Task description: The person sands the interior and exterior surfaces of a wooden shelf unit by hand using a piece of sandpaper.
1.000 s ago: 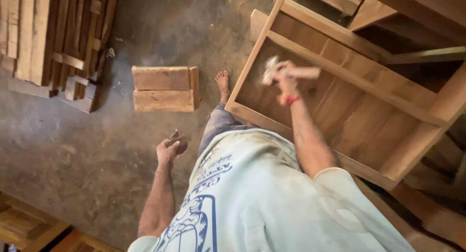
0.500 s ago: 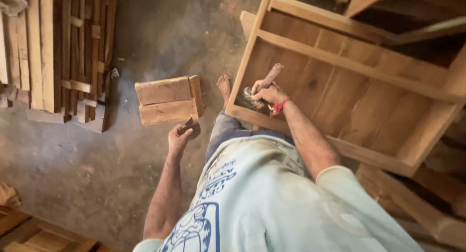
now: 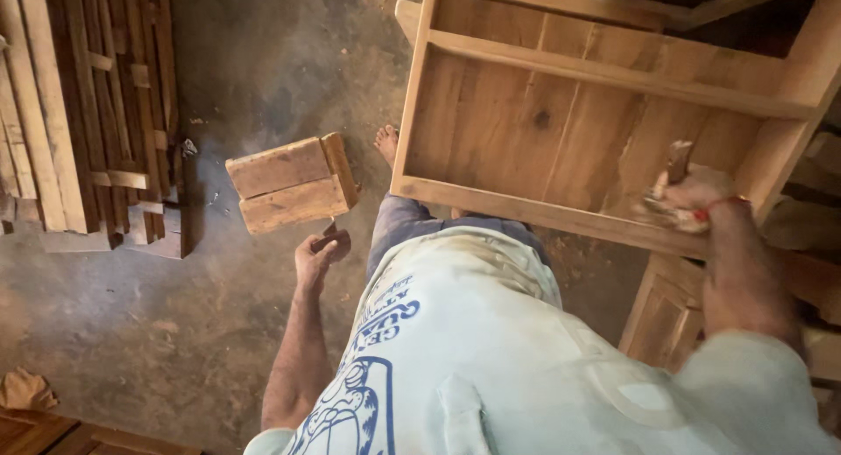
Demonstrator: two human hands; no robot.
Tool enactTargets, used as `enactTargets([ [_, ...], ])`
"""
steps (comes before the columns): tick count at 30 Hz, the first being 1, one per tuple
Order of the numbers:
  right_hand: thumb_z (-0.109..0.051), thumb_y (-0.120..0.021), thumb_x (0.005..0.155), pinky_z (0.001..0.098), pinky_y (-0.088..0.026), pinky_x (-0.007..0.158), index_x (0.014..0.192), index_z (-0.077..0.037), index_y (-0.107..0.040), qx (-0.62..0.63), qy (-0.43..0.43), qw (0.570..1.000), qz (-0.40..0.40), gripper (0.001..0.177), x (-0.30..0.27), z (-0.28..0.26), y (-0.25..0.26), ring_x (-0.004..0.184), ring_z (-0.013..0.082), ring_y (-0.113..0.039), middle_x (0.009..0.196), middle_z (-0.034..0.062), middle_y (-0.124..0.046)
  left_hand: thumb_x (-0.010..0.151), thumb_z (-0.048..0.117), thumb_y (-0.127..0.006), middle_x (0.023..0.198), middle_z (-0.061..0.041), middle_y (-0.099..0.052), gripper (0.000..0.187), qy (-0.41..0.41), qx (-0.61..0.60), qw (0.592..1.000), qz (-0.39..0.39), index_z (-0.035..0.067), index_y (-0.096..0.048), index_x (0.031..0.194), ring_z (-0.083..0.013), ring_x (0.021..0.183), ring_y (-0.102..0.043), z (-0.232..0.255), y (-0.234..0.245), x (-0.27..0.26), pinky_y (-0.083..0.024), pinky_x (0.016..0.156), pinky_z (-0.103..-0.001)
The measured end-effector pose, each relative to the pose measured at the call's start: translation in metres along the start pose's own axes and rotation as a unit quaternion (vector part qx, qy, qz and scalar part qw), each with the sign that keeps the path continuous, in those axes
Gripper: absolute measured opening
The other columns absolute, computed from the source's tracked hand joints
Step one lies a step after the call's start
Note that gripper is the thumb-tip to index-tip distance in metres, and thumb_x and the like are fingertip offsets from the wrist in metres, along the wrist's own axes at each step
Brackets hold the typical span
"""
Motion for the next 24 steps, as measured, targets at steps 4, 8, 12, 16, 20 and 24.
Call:
enactTargets([
  [4, -0.009, -0.075, 0.079, 0.0291, -0.054, 0.071, 0.092, -0.008, -0.069, 0.239, 0.059, 0.966, 0.076, 0.015, -0.029, -0.075, -0.010, 0.083, 0.0131, -0.064, 0.086, 0.0005, -0.067, 0.084, 0.011, -0.081, 0.077, -0.001, -0.062, 0.019, 0.019, 0.061, 0.998, -0.003, 0.000, -0.067, 0.090, -0.0099, 0.067, -0.054, -0.002, -0.014, 0.001, -0.044, 0.057, -0.029],
  [8, -0.010, -0.074, 0.081, 0.0293, -0.054, 0.071, 0.093, -0.008, -0.067, 0.433, 0.160, 0.886, -0.043, 0.014, -0.067, -0.229, -0.099, 0.083, 0.0131, -0.063, 0.087, 0.0006, -0.065, 0.081, 0.009, -0.080, 0.079, 0.002, -0.067, 0.018, 0.018, 0.101, 0.994, -0.029, 0.005, -0.069, 0.095, -0.0077, 0.068, -0.058, 0.012, -0.026, 0.016, -0.047, 0.059, -0.026],
  [12, -0.010, -0.072, 0.084, 0.0295, -0.054, 0.071, 0.094, -0.008, -0.065, 0.484, 0.234, 0.831, -0.145, 0.013, -0.105, -0.320, -0.155, 0.083, 0.0132, -0.063, 0.087, 0.0007, -0.063, 0.085, 0.008, -0.081, 0.081, -0.001, -0.063, 0.020, 0.005, 0.112, 0.992, -0.056, 0.001, -0.070, 0.099, -0.0114, 0.067, -0.052, 0.043, -0.037, 0.046, -0.041, 0.058, -0.029],
  [16, -0.012, -0.072, 0.087, 0.0294, -0.052, 0.068, 0.095, -0.008, -0.063, 0.525, 0.121, 0.825, -0.169, 0.013, -0.118, -0.249, -0.167, 0.081, 0.0121, -0.060, 0.086, -0.0009, -0.061, 0.089, 0.008, -0.081, 0.083, 0.000, -0.061, 0.020, -0.097, 0.096, 0.985, -0.104, -0.001, -0.069, 0.102, -0.0087, 0.071, -0.053, 0.083, -0.055, 0.061, -0.042, 0.060, -0.027],
  [20, -0.012, -0.073, 0.086, 0.0290, -0.053, 0.069, 0.096, -0.008, -0.064, 0.392, -0.007, 0.920, -0.011, 0.013, -0.144, -0.045, -0.102, 0.081, 0.0120, -0.061, 0.087, -0.0007, -0.062, 0.087, 0.009, -0.079, 0.089, 0.002, -0.069, 0.021, -0.113, 0.070, 0.980, -0.147, 0.003, -0.069, 0.104, -0.0055, 0.077, -0.062, 0.102, -0.078, 0.062, -0.050, 0.066, -0.022],
  [24, -0.011, -0.073, 0.086, 0.0286, -0.053, 0.069, 0.096, -0.008, -0.065, 0.135, -0.164, 0.969, 0.124, 0.014, -0.192, 0.113, -0.017, 0.082, 0.0119, -0.062, 0.087, -0.0005, -0.063, 0.089, 0.008, -0.080, 0.087, 0.000, -0.066, 0.018, -0.087, 0.094, 0.978, -0.163, -0.001, -0.072, 0.101, -0.0082, 0.072, -0.055, 0.082, -0.085, 0.068, -0.044, 0.060, -0.026],
])
Point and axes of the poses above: each hand's wrist, its own x-axis towards the middle knuckle, its own y-axis out of the back of the hand, z = x × y, the point moved 4 cm from there along x, towards the middle knuckle
